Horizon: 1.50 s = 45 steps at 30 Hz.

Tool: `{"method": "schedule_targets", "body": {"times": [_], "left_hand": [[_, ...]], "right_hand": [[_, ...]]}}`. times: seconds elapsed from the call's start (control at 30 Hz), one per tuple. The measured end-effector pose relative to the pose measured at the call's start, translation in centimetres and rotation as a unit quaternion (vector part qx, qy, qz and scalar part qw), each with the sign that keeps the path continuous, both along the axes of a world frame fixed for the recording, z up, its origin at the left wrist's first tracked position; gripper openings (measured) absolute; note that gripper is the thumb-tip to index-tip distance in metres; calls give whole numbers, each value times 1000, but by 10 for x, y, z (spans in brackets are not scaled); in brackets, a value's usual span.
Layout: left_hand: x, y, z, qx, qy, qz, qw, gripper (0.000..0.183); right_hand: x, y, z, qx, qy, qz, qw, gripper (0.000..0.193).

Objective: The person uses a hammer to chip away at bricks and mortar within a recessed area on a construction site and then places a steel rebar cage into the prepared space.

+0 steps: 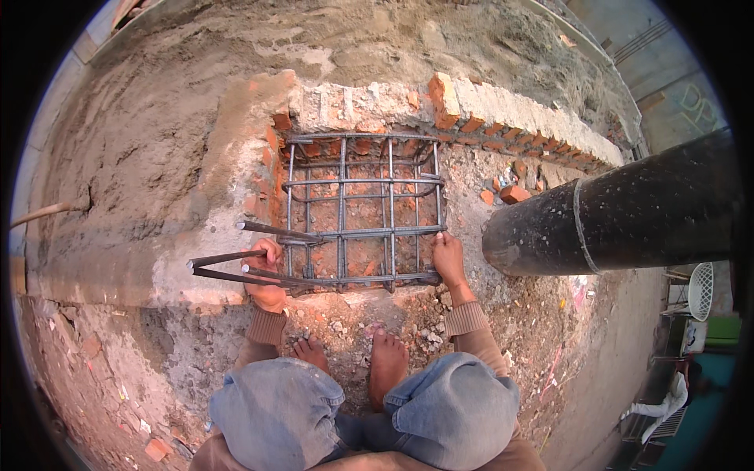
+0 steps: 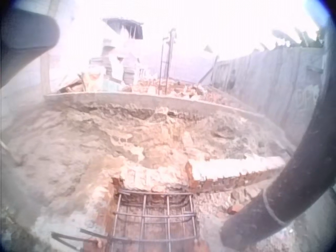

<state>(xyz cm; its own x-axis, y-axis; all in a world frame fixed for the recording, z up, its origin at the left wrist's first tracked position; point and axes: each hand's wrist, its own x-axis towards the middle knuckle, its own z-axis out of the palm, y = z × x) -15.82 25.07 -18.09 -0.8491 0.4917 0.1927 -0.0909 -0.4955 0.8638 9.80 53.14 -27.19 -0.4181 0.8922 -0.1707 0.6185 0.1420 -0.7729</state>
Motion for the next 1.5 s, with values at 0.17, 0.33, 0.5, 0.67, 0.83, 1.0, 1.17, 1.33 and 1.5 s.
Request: {"method": "schedule_targets", "body": {"times": [0.17, 0.33, 0.5, 0.67, 0.83, 1.0, 1.17, 1.33, 1.5], "left_hand": [[3, -13, 5, 13, 22, -25, 999, 53], [4, -26, 26, 49, 22, -38, 998, 58], [10, -31, 67, 78, 27, -48, 995, 59], [6, -32, 157, 59, 38, -34, 997, 58], [16, -32, 198, 90, -20, -23, 995, 58], [20, -50, 257, 116, -17, -25, 993, 61], [23, -96, 324, 136, 46, 10, 990, 67], [29, -147, 367, 154, 171, 73, 970, 74], [34, -246, 373, 104, 249, 162, 949, 73]], "right_hand": [[0, -11, 9, 45, -55, -1, 997, 33], [15, -23, 21, 9, 15, -29, 999, 34], [18, -28, 79, 16, 39, -44, 998, 36], [4, -38, 168, -109, 76, -81, 988, 35], [18, -43, 208, -163, 141, -68, 974, 34], [20, -56, 286, -158, 194, -41, 967, 32], [-15, -72, 355, -149, 226, 30, 962, 30], [-78, -78, 387, -120, 208, 139, 961, 31], [-180, -135, 406, -13, 163, 287, 944, 47]]}}
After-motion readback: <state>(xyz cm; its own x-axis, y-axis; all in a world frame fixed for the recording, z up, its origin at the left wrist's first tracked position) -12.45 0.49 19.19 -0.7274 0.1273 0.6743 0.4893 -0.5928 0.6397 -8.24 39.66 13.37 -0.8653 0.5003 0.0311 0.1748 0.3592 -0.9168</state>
